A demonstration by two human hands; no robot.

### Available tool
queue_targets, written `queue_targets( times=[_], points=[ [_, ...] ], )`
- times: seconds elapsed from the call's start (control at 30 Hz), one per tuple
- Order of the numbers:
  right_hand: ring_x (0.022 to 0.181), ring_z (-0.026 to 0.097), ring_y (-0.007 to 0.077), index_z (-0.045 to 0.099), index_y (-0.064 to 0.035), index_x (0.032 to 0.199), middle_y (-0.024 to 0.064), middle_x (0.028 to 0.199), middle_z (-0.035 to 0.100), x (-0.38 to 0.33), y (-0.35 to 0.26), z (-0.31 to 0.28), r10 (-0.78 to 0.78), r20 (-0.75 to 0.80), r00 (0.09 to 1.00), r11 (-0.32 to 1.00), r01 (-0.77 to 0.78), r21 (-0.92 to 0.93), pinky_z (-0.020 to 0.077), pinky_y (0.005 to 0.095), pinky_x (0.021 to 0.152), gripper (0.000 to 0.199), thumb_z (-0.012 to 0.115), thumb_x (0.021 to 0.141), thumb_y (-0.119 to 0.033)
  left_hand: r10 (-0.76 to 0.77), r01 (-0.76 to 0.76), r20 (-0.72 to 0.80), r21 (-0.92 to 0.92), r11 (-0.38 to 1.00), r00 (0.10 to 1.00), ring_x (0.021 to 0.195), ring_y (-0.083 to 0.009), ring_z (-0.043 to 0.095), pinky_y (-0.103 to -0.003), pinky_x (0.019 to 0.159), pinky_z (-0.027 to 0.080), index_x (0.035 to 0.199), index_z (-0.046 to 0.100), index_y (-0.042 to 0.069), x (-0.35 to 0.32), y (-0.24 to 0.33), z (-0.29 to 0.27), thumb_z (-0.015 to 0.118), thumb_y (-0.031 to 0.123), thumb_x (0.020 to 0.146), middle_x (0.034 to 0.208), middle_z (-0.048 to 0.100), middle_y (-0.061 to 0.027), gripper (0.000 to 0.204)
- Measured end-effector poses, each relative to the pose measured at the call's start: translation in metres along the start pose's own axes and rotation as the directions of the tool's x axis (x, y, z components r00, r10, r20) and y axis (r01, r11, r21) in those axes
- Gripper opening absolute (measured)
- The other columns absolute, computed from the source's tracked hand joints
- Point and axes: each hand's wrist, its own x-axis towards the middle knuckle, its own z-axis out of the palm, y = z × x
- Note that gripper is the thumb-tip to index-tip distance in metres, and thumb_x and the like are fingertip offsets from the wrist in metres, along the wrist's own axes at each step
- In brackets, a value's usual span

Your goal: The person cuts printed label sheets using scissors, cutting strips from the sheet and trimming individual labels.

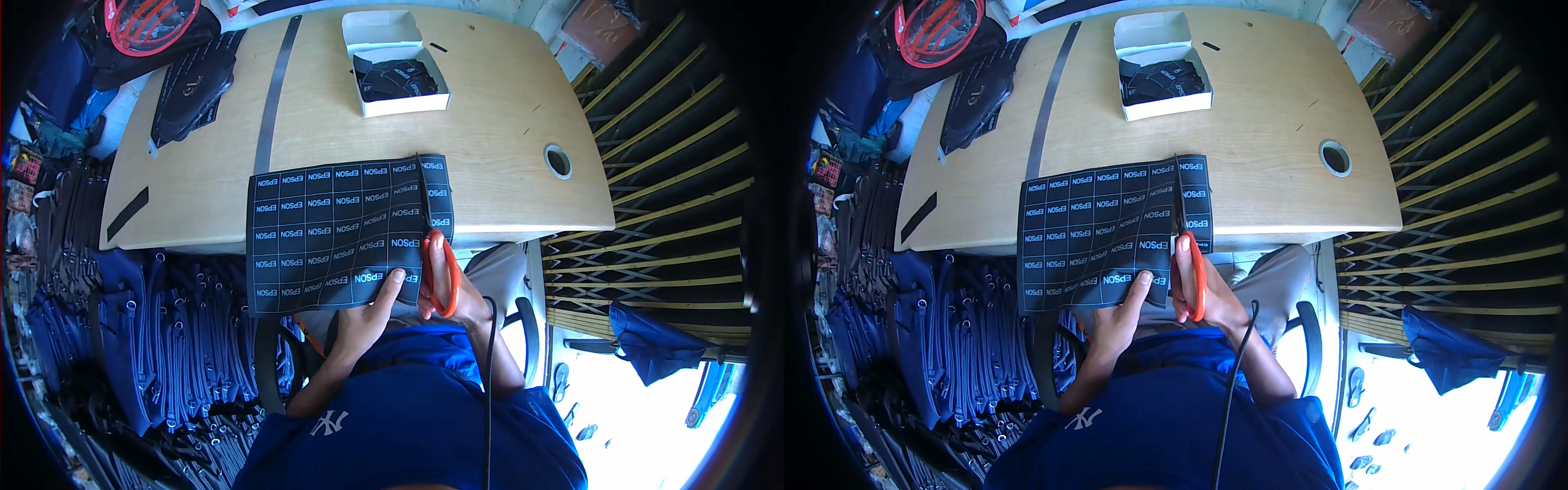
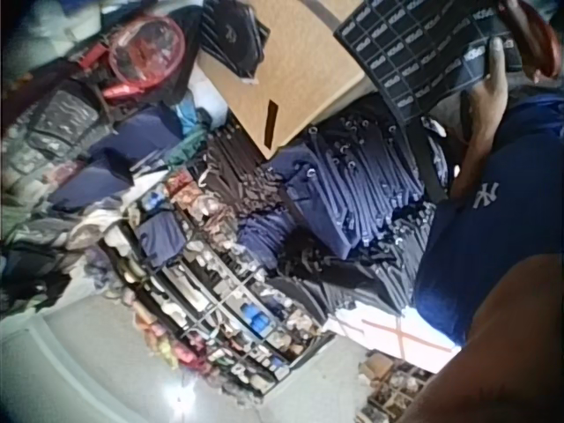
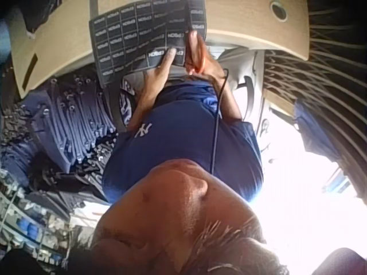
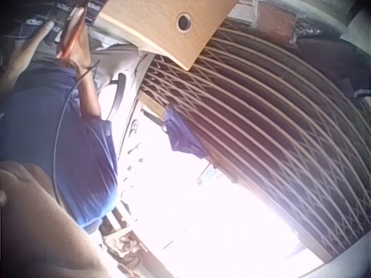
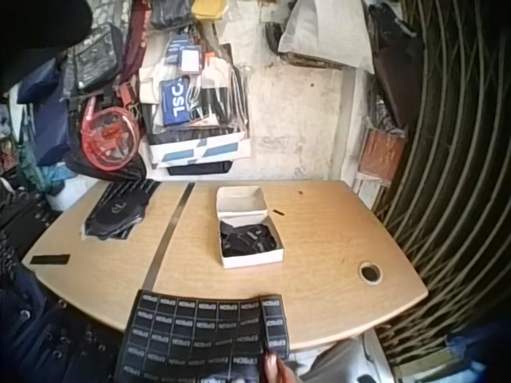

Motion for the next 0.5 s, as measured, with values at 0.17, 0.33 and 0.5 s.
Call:
queue_targets(
  times=[0.17, 0.33, 0.5],
  points=[
    [0.034, 0.048, 0.0150, 0.043, -0.0030, 0.059, 0.0044, 0.041, 0.039, 0.000, -0.010, 0.005, 0.059, -0.057, 0.997, 0.997, -0.062, -0.055, 0.0417, 0.0254, 0.035, 0.070, 0.025, 0.092, -0.062, 0.005, -0.005, 0.001, -0.030, 1.000, 1.000, 0.071, -0.0132, 0.060, -0.026, 0.063, 0.047, 0.095, 0.061, -0.003, 0.001, 0.003, 0.001, 0.064, 0.012, 0.086, 0.083, 0.064, -0.0075, 0.017],
    [0.035, 0.052, 0.0164, 0.048, 0.0007, 0.062, 0.0066, 0.039, 0.044, 0.002, -0.016, 0.005, 0.036, -0.027, 0.999, 0.992, -0.039, -0.121, 0.0428, 0.0257, 0.036, 0.073, 0.024, 0.092, -0.062, 0.037, -0.036, 0.011, -0.036, 0.999, 0.999, 0.070, -0.0128, 0.061, -0.025, 0.062, 0.047, 0.095, 0.061, -0.003, 0.004, 0.005, 0.000, 0.064, 0.011, 0.086, 0.083, 0.064, -0.0074, 0.017],
    [0.035, 0.053, 0.0137, 0.050, 0.0018, 0.108, 0.0071, 0.052, 0.055, 0.006, -0.022, 0.008, 0.104, 0.024, 0.994, 0.974, -0.097, -0.202, 0.0422, 0.0216, 0.033, 0.070, 0.022, 0.093, -0.060, 0.053, -0.053, -0.009, -0.032, 0.998, 0.999, 0.070, -0.0131, 0.061, -0.026, 0.062, 0.047, 0.095, 0.061, -0.003, 0.005, 0.015, -0.006, 0.064, 0.010, 0.086, 0.083, 0.064, -0.0076, 0.016]
  ],
)
